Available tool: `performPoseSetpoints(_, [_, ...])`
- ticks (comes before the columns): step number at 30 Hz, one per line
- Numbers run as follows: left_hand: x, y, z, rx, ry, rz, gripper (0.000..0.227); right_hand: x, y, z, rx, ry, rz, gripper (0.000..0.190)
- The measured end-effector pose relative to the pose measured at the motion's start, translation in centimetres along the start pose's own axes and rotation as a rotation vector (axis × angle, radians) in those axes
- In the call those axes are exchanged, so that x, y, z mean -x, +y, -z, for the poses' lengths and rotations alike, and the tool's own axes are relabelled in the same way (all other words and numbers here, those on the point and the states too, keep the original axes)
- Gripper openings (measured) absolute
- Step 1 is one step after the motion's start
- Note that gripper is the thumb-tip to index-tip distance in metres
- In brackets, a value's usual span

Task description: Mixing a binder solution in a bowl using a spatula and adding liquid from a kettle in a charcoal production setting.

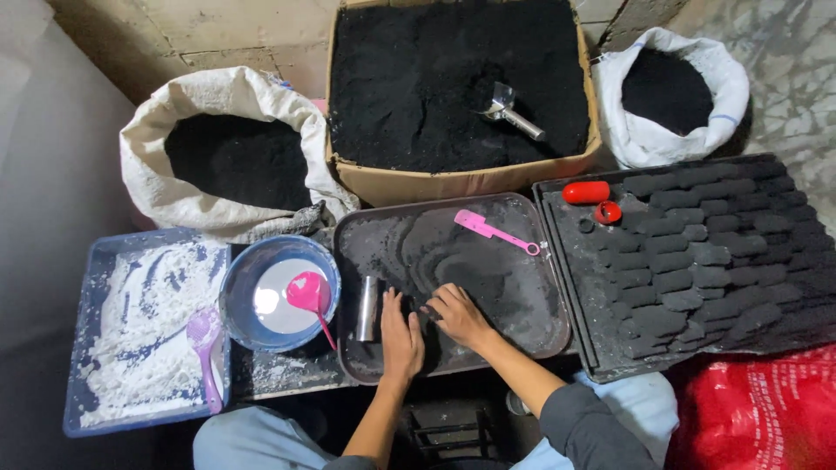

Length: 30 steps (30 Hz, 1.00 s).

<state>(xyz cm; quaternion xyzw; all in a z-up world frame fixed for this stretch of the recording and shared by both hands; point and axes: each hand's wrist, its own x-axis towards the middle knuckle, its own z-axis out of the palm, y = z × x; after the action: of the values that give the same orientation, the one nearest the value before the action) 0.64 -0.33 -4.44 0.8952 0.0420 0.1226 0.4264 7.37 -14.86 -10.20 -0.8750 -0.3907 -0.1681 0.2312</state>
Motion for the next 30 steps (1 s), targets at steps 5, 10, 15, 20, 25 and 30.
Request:
performPoseSetpoints(5, [-1.8, -0.8, -0.7, -0.174, -0.029, -0.010, 0.048, -1.1, -1.2, 6.1, 0.119, 0.041, -0.449, 0.027])
performPoseSetpoints(10, [-3.2, 0.0, -2.2, -0.227, -0.076, 0.016, 0.055, -0.8, -0.5, 6.8, 0.039, 0.001, -0.836, 0.046])
performPoseSetpoints(15, [-4.0, 5.8, -2.0, 0.248, -0.269, 0.056, 0.061, -2.5, -0.5, 3.9, -0.322, -0.016, -0.510, 0.039])
performPoseSetpoints(20, [-4.1, 6.4, -2.1, 0.717, -0.133, 0.261, 0.053, -3.7, -3.2, 6.2, -0.255, -0.138, -0.489, 0.044])
performPoseSetpoints(25, [-3.3, 4.6, -0.5, 0.741, -0.016, 0.254, 0.047, -3.3, -5.3, 6.5, -0.182, -0.307, -0.466, 0.056])
performPoseSetpoints(30, [-1.6, 4.4, 0.9, 0.587, -0.021, 0.323, 0.051, -2.6, -2.1, 1.9, 0.138, -0.024, -0.204, 0.019])
